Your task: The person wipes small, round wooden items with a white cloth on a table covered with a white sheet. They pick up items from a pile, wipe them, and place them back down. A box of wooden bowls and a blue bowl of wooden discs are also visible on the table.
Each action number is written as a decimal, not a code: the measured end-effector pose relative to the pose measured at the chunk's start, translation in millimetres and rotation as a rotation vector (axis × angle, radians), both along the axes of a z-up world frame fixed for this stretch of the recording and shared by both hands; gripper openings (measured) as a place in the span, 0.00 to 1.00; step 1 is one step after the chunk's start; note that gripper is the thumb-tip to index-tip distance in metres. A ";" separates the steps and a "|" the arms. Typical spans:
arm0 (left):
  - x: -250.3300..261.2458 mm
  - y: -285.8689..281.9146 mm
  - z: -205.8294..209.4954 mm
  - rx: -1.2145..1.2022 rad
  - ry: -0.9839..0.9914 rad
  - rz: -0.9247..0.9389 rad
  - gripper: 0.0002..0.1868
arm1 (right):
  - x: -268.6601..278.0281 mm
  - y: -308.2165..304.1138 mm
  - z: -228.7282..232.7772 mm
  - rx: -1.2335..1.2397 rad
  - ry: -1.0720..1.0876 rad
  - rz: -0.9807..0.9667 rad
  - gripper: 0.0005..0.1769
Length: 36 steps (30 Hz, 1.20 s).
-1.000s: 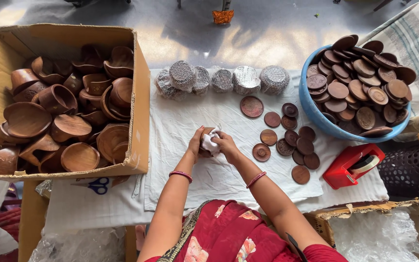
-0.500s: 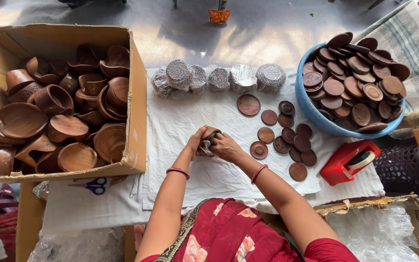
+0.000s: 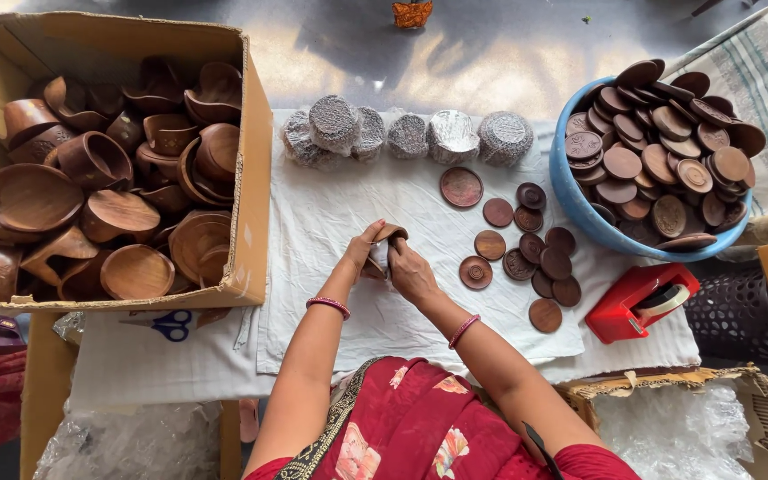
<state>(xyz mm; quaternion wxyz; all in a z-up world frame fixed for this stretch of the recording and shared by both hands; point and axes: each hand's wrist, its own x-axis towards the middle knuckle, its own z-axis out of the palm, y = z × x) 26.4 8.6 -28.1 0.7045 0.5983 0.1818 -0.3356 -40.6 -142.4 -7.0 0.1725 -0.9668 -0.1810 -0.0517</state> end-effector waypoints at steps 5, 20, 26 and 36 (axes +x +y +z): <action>-0.1 -0.8 -3.6 0.044 -0.041 -0.064 0.45 | 12.9 -1.6 5.1 0.205 0.253 -0.130 0.19; -1.8 -0.1 26.0 -0.030 0.005 -0.045 0.45 | 9.9 -28.3 6.7 0.286 0.017 0.242 0.13; -0.2 9.9 10.8 -0.087 0.169 -0.005 0.47 | -1.0 -5.6 17.8 0.240 -0.195 0.198 0.17; -7.5 6.7 25.4 -0.106 0.153 0.021 0.47 | 8.7 -4.9 31.5 -0.175 -0.174 0.123 0.21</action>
